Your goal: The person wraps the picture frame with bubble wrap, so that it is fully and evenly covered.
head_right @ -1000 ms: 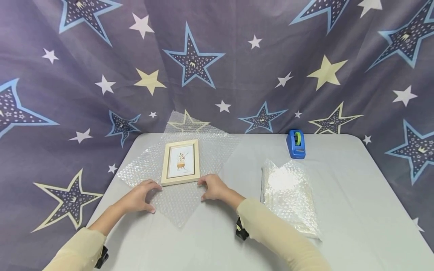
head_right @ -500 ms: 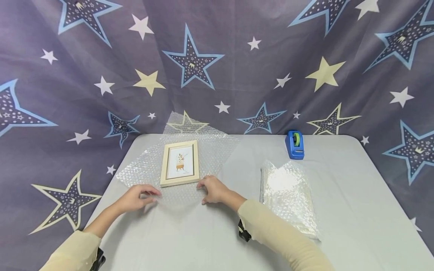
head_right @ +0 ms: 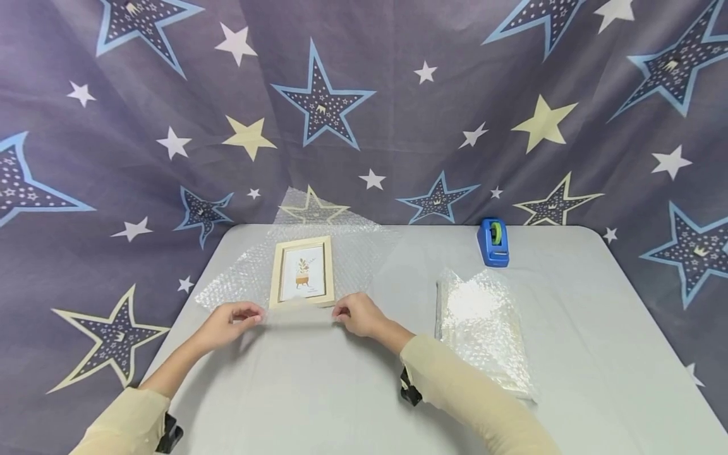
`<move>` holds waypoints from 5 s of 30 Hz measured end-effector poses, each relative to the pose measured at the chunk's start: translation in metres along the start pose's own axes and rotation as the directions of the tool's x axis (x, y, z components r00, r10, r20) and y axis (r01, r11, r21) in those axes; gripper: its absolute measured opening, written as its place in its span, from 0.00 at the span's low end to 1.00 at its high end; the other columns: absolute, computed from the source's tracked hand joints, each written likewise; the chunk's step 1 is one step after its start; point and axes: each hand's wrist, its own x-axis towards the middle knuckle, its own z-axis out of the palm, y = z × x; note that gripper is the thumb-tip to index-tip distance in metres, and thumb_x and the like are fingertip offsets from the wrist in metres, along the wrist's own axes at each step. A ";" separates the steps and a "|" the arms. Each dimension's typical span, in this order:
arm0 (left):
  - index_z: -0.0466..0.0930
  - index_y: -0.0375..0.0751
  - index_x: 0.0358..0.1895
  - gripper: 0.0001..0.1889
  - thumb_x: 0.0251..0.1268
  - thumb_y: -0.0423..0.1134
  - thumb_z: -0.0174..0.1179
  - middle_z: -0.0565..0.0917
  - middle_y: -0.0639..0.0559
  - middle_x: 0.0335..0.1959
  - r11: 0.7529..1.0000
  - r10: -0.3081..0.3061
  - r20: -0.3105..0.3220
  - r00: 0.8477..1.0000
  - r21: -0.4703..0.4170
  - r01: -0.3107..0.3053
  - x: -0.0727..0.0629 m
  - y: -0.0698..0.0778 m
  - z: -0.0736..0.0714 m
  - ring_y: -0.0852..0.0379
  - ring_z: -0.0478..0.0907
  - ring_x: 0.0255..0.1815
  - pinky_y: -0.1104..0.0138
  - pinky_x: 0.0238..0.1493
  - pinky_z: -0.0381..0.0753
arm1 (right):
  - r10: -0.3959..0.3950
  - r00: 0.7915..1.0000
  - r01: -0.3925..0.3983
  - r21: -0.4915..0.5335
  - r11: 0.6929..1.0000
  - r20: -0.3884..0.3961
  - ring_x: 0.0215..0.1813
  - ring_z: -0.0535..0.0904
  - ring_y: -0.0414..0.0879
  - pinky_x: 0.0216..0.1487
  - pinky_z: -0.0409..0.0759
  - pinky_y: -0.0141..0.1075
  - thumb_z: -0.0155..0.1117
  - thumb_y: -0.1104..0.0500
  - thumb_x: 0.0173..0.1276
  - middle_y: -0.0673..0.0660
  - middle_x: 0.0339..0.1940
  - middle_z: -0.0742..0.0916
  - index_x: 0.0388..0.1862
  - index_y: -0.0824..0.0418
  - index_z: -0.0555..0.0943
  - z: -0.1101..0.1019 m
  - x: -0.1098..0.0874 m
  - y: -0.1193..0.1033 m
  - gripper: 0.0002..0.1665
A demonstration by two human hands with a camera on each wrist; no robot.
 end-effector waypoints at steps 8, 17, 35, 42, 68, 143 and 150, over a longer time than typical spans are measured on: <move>0.84 0.35 0.43 0.09 0.58 0.32 0.66 0.88 0.41 0.40 0.994 0.024 -0.038 0.999 -0.108 -0.028 0.001 0.013 0.005 0.63 0.82 0.37 0.70 0.42 0.84 | 0.049 0.998 -0.044 0.167 0.985 -0.032 0.24 0.74 0.29 0.29 0.77 0.20 0.68 0.66 0.60 0.56 0.25 0.89 0.29 0.64 0.86 -0.011 -0.007 0.001 0.02; 0.85 0.35 0.39 0.06 0.60 0.33 0.65 0.88 0.43 0.36 0.993 -0.075 -0.070 0.995 -0.095 0.069 0.010 0.017 0.013 0.66 0.81 0.32 0.75 0.37 0.82 | 0.156 0.985 -0.138 0.219 0.966 -0.069 0.25 0.73 0.31 0.30 0.75 0.21 0.63 0.65 0.61 0.59 0.25 0.87 0.30 0.65 0.84 -0.015 -0.004 0.003 0.04; 0.81 0.29 0.39 0.10 0.58 0.33 0.64 0.85 0.39 0.33 0.952 -0.306 -0.243 0.920 -0.091 0.293 0.033 0.006 0.033 0.67 0.74 0.28 0.80 0.30 0.74 | 0.358 0.897 -0.302 0.230 0.925 -0.258 0.22 0.72 0.33 0.25 0.71 0.22 0.66 0.63 0.58 0.58 0.22 0.87 0.26 0.66 0.84 0.007 0.020 0.012 0.06; 0.81 0.31 0.39 0.10 0.58 0.35 0.65 0.85 0.41 0.32 0.937 -0.350 -0.240 0.905 -0.092 0.338 0.035 0.008 0.036 0.68 0.73 0.26 0.80 0.28 0.73 | 0.388 0.882 -0.330 0.235 0.914 -0.269 0.22 0.72 0.35 0.25 0.71 0.23 0.66 0.64 0.58 0.58 0.21 0.86 0.26 0.66 0.84 0.006 0.021 0.011 0.05; 0.81 0.30 0.40 0.11 0.57 0.35 0.65 0.85 0.41 0.32 0.912 -0.410 -0.209 0.888 -0.121 0.393 0.032 0.002 0.041 0.70 0.74 0.25 0.80 0.28 0.74 | -0.021 1.000 0.017 -0.269 0.963 -0.014 0.69 0.73 0.58 0.72 0.70 0.46 0.65 0.57 0.65 0.65 0.66 0.78 0.61 0.66 0.76 0.008 0.024 -0.006 0.28; 0.80 0.29 0.40 0.06 0.64 0.31 0.58 0.86 0.34 0.41 0.994 0.050 -0.175 0.983 0.107 -0.031 0.220 0.044 -0.020 0.40 0.84 0.45 0.52 0.53 0.83 | 0.032 0.999 -0.024 -0.307 0.952 0.022 0.71 0.71 0.55 0.72 0.70 0.45 0.63 0.50 0.66 0.60 0.65 0.78 0.58 0.60 0.80 0.008 0.022 -0.001 0.24; 0.82 0.32 0.46 0.12 0.64 0.31 0.53 0.86 0.36 0.40 0.974 0.073 -0.138 0.988 0.224 -0.041 0.196 0.059 -0.021 0.43 0.84 0.43 0.53 0.49 0.83 | 0.002 1.000 0.001 -0.284 0.959 0.011 0.70 0.72 0.57 0.71 0.70 0.47 0.63 0.52 0.66 0.63 0.64 0.79 0.57 0.62 0.80 0.008 0.021 0.000 0.24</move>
